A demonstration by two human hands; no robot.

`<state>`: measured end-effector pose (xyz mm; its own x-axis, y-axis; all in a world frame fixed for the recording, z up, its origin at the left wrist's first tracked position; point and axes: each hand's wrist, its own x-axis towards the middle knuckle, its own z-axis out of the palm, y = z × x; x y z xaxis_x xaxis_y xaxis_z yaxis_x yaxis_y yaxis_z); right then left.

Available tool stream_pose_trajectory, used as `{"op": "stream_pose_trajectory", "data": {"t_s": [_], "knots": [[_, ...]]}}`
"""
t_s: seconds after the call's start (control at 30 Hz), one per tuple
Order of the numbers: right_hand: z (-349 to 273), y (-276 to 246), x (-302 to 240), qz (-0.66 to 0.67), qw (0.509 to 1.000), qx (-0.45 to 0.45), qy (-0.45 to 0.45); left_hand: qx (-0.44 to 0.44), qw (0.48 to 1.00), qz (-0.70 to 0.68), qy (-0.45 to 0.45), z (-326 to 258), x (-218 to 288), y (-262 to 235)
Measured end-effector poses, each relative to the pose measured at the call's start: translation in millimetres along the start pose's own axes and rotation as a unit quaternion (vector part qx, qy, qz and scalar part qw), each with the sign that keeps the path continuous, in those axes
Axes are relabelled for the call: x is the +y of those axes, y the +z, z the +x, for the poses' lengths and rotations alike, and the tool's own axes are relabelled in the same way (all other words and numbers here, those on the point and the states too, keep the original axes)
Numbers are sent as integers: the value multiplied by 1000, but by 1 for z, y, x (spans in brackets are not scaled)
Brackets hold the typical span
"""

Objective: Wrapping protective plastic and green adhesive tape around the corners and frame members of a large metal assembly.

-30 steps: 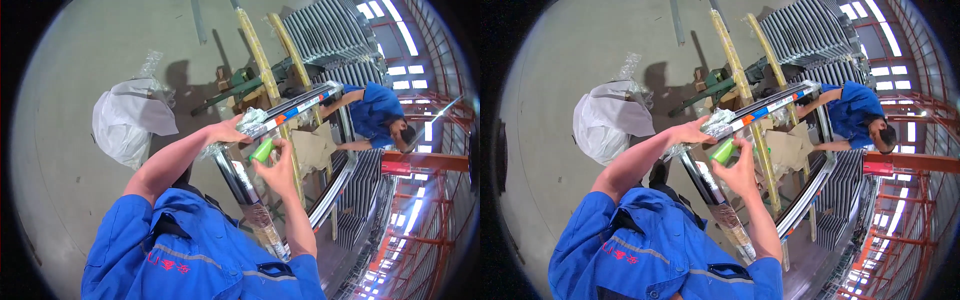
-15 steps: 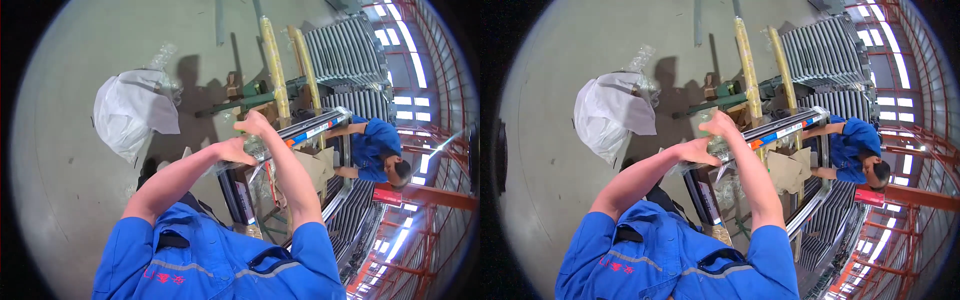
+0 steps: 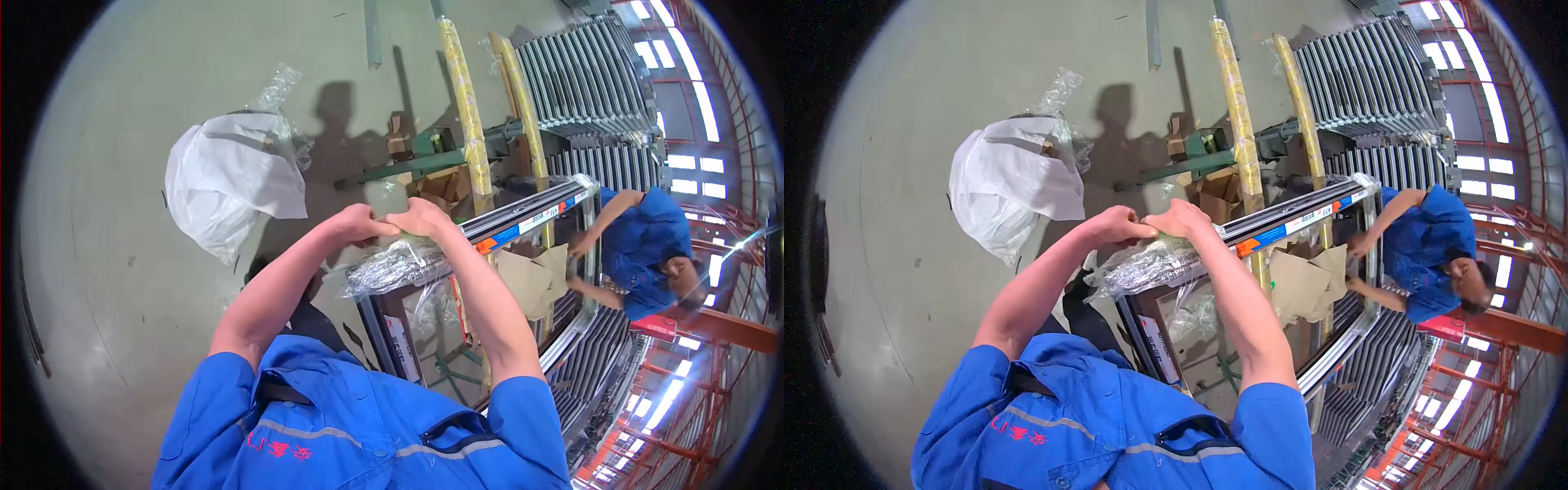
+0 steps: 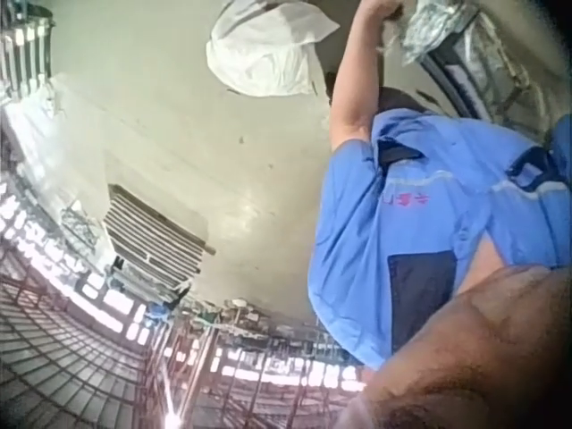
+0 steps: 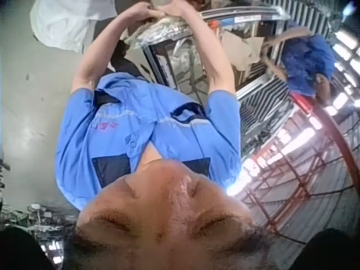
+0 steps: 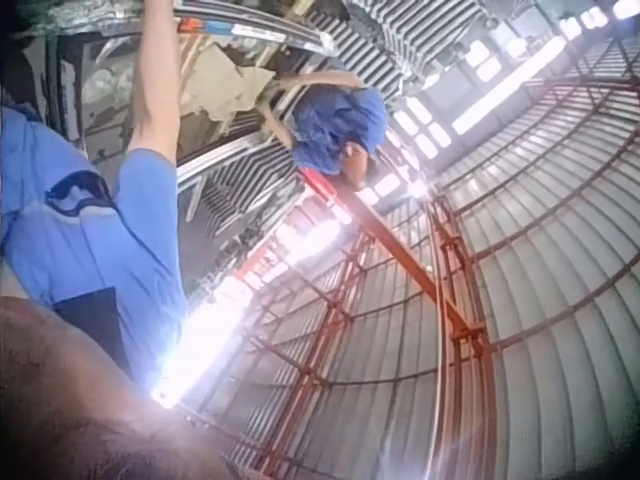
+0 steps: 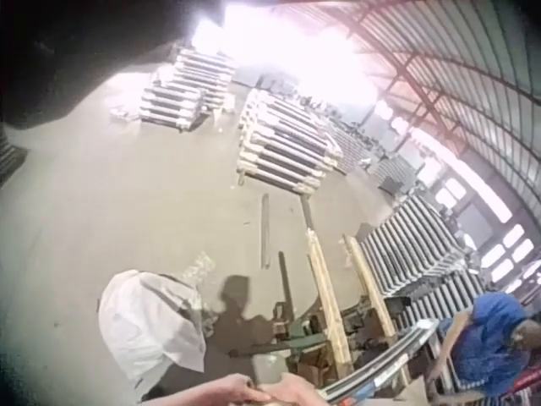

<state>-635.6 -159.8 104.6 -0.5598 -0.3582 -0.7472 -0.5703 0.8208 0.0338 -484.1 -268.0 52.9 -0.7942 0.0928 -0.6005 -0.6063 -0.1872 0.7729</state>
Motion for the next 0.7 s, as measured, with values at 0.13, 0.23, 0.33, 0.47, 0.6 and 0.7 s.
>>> {"op": "stream_pose_trajectory", "data": {"t_s": [0.13, 0.23, 0.33, 0.47, 0.6, 0.7], "knots": [[7, -1, -4, 62, 996, 20, -68, -32, 983, -153, 98, 8, -12, 3], [21, 5, 23, 27, 991, 79, -108, -133, 947, -207, 206, 32, 0, 19], [-1, 3, 13, 12, 992, 44, -119, -93, 930, -231, 269, 54, -35, 28], [-34, 0, 10, 52, 994, 61, -77, 14, 942, -240, 233, 56, -51, 47], [-88, 13, 35, 224, 858, 415, -203, 172, 960, 67, 210, 56, -57, 45], [-131, 49, 75, 490, 717, 479, -128, 121, 967, 92, 206, 58, -55, 50]]}}
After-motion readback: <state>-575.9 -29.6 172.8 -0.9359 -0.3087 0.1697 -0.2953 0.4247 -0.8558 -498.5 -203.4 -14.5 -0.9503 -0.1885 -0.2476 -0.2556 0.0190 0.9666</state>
